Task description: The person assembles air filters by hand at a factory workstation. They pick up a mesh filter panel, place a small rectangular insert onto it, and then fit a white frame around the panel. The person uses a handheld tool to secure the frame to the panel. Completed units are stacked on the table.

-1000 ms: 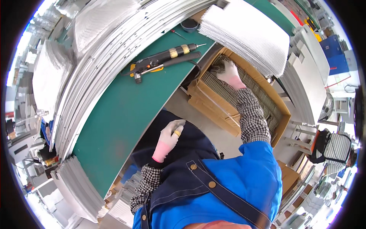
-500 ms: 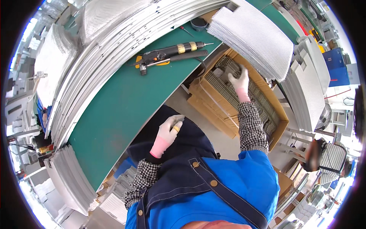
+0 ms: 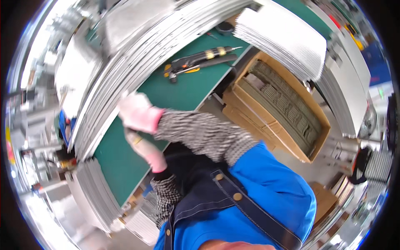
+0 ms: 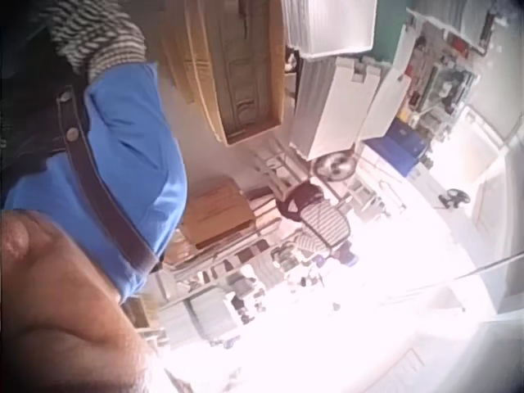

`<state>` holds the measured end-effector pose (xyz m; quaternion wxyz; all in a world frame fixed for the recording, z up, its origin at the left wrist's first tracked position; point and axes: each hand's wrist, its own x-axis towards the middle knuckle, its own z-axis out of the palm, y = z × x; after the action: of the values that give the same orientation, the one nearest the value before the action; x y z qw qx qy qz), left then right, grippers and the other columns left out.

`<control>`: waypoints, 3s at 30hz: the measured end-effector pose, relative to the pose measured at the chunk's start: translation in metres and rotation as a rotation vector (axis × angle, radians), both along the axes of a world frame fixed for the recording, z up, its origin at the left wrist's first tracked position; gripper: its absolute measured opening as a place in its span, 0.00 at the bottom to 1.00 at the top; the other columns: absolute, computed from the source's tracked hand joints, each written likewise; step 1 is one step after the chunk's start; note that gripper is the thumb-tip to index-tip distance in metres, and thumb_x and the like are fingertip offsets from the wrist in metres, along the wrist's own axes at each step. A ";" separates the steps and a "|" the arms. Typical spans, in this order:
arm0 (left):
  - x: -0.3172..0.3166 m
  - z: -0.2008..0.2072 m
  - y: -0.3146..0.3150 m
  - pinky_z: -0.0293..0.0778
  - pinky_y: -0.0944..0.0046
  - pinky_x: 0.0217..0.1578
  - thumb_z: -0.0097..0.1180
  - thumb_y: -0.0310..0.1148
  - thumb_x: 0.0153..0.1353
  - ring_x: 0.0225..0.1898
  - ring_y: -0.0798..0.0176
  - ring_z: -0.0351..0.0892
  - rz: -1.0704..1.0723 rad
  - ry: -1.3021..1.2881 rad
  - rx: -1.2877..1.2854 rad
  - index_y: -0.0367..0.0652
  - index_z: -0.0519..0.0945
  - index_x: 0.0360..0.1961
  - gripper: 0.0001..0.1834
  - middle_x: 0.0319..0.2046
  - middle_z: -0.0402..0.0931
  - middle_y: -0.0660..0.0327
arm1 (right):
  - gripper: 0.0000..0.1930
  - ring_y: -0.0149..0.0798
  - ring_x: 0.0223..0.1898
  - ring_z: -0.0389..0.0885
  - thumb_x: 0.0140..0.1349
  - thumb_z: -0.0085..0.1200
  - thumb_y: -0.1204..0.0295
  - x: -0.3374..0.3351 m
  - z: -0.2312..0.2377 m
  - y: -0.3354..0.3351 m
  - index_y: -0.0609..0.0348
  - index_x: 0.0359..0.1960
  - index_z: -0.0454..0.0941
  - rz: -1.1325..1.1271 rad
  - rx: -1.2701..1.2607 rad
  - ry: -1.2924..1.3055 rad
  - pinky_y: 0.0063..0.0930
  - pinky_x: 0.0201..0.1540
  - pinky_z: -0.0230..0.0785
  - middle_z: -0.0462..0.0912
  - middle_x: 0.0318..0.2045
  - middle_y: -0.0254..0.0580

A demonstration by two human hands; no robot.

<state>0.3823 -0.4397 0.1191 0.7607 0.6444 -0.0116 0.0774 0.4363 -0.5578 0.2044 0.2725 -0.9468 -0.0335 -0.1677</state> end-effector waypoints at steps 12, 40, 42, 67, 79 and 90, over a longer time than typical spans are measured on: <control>0.024 0.021 0.090 0.67 0.54 0.68 0.45 0.46 0.79 0.67 0.47 0.71 0.237 0.124 0.710 0.29 0.68 0.70 0.31 0.68 0.68 0.42 | 0.14 0.52 0.44 0.84 0.63 0.55 0.58 -0.134 -0.036 -0.156 0.52 0.38 0.86 0.104 0.302 -0.080 0.47 0.48 0.79 0.84 0.36 0.43; -0.071 -0.020 -0.320 0.73 0.47 0.57 0.65 0.33 0.61 0.55 0.47 0.78 -1.385 -0.919 0.905 0.42 0.75 0.60 0.26 0.55 0.78 0.51 | 0.41 0.53 0.58 0.77 0.50 0.71 0.53 -0.315 -0.214 -0.380 0.60 0.65 0.73 -0.739 -0.078 0.544 0.44 0.63 0.70 0.79 0.52 0.56; -0.078 -0.045 -0.351 0.74 0.48 0.55 0.64 0.31 0.59 0.55 0.47 0.78 -1.397 -0.993 1.080 0.41 0.75 0.60 0.26 0.54 0.78 0.52 | 0.42 0.55 0.59 0.77 0.51 0.71 0.53 -0.317 -0.219 -0.384 0.61 0.66 0.72 -0.689 0.013 0.534 0.44 0.65 0.69 0.79 0.53 0.58; -0.129 -0.104 -0.483 0.74 0.55 0.46 0.75 0.44 0.44 0.44 0.56 0.81 -1.700 -1.623 1.407 0.43 0.80 0.42 0.27 0.39 0.78 0.58 | 0.28 0.45 0.50 0.79 0.42 0.72 0.62 -0.369 -0.193 -0.386 0.58 0.47 0.79 -0.718 -0.160 0.755 0.38 0.53 0.72 0.80 0.43 0.43; -0.128 -0.115 -0.475 0.76 0.53 0.51 0.78 0.44 0.45 0.47 0.55 0.80 -1.690 -1.538 1.395 0.42 0.79 0.46 0.30 0.41 0.79 0.59 | 0.42 0.51 0.53 0.78 0.41 0.75 0.62 -0.391 -0.202 -0.382 0.65 0.60 0.73 -0.694 -0.039 0.642 0.44 0.58 0.72 0.79 0.49 0.52; -0.102 -0.093 -0.469 0.71 0.51 0.53 0.75 0.42 0.43 0.47 0.52 0.78 -1.777 -1.351 1.200 0.38 0.76 0.52 0.35 0.46 0.76 0.54 | 0.45 0.57 0.60 0.74 0.39 0.71 0.71 -0.422 -0.229 -0.364 0.65 0.64 0.66 -0.835 0.122 0.109 0.48 0.66 0.67 0.74 0.58 0.57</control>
<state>0.2806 -0.9090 0.0260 -0.0179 0.4892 -0.8565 -0.1634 0.0138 -0.9216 -0.0249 0.2380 -0.8687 0.3774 -0.2149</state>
